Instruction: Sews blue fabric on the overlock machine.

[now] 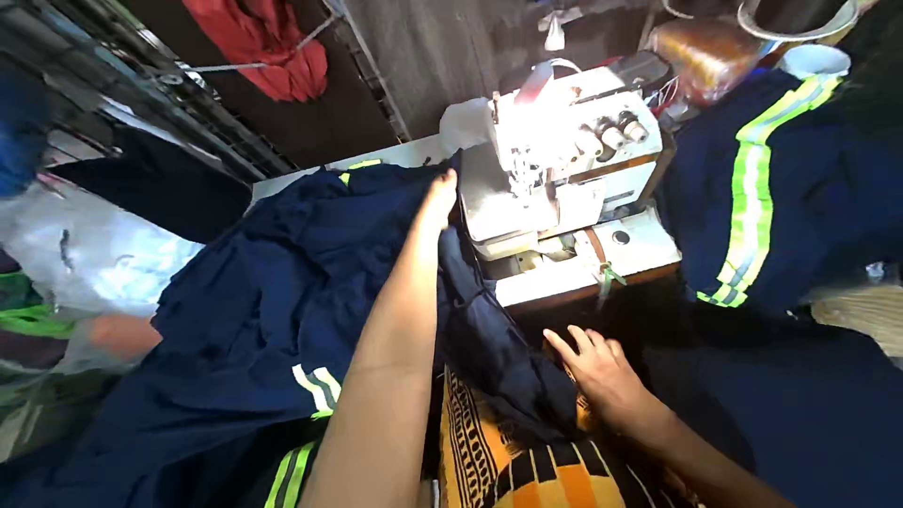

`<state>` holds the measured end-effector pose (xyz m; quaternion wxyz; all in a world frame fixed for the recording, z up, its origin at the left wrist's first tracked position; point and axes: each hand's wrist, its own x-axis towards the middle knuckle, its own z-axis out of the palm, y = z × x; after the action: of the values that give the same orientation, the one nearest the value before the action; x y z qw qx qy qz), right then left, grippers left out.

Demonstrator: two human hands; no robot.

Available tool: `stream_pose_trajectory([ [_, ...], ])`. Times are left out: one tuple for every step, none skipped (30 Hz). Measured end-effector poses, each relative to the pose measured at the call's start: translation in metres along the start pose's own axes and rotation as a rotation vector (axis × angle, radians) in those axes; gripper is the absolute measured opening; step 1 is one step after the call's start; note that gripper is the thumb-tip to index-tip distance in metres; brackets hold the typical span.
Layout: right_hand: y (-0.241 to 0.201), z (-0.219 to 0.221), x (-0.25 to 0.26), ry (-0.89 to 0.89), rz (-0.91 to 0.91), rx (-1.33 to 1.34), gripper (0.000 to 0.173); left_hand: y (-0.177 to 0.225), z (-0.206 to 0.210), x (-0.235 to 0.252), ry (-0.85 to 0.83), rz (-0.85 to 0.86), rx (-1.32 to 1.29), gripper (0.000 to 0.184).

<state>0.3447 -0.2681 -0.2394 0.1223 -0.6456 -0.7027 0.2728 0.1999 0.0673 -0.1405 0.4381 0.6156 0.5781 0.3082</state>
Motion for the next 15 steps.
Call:
stream_pose_trajectory([
  [0.001, 0.007, 0.001, 0.098, -0.025, -0.118, 0.067, -0.008, 0.005, 0.006, -0.006, -0.017, 0.022, 0.064],
  [0.002, 0.008, -0.002, 0.099, -0.060, -0.097, 0.063, -0.014, 0.007, 0.012, 0.011, -0.008, 0.033, 0.057],
  [0.003, 0.002, -0.008, -0.002, -0.075, -0.003, 0.059, -0.017, 0.005, 0.014, 0.027, 0.001, 0.021, 0.046],
  [0.005, -0.003, -0.012, -0.086, -0.097, 0.087, 0.053, -0.018, 0.000, 0.012, 0.030, 0.003, -0.002, 0.041],
  [0.008, -0.008, -0.015, -0.120, -0.110, 0.147, 0.047, -0.015, -0.008, 0.007, 0.023, 0.014, -0.036, 0.041],
  [0.011, -0.014, -0.016, -0.081, -0.122, 0.171, 0.040, -0.008, -0.018, -0.001, 0.026, 0.040, -0.102, 0.041],
  [0.014, -0.023, -0.015, 0.012, -0.134, 0.174, 0.034, 0.003, -0.030, -0.012, 0.039, 0.074, -0.211, 0.040],
  [0.014, -0.035, -0.012, 0.144, -0.147, 0.179, 0.031, 0.017, -0.044, -0.027, 0.053, 0.097, -0.368, 0.035],
  [0.011, -0.051, -0.008, 0.301, -0.167, 0.199, 0.029, 0.036, -0.058, -0.048, 0.060, 0.108, -0.535, 0.027],
  [0.002, -0.069, -0.001, 0.469, -0.188, 0.226, 0.028, 0.058, -0.071, -0.073, 0.061, 0.111, -0.670, 0.021],
  [-0.012, -0.089, 0.008, 0.641, -0.216, 0.261, 0.029, 0.080, -0.083, -0.101, 0.025, 0.119, -0.750, 0.021],
  [-0.030, -0.107, 0.018, 0.799, -0.263, 0.304, 0.034, 0.100, -0.092, -0.130, -0.047, 0.158, -0.796, 0.023],
  [-0.052, -0.125, 0.030, 0.910, -0.321, 0.376, 0.045, 0.119, -0.098, -0.159, -0.143, 0.226, -0.804, 0.027],
  [-0.077, -0.140, 0.042, 0.996, -0.388, 0.436, 0.059, 0.138, -0.102, -0.188, -0.229, 0.314, -0.781, 0.030],
  [-0.105, -0.152, 0.055, 1.063, -0.474, 0.480, 0.076, 0.155, -0.107, -0.214, -0.325, 0.423, -0.744, 0.031],
])
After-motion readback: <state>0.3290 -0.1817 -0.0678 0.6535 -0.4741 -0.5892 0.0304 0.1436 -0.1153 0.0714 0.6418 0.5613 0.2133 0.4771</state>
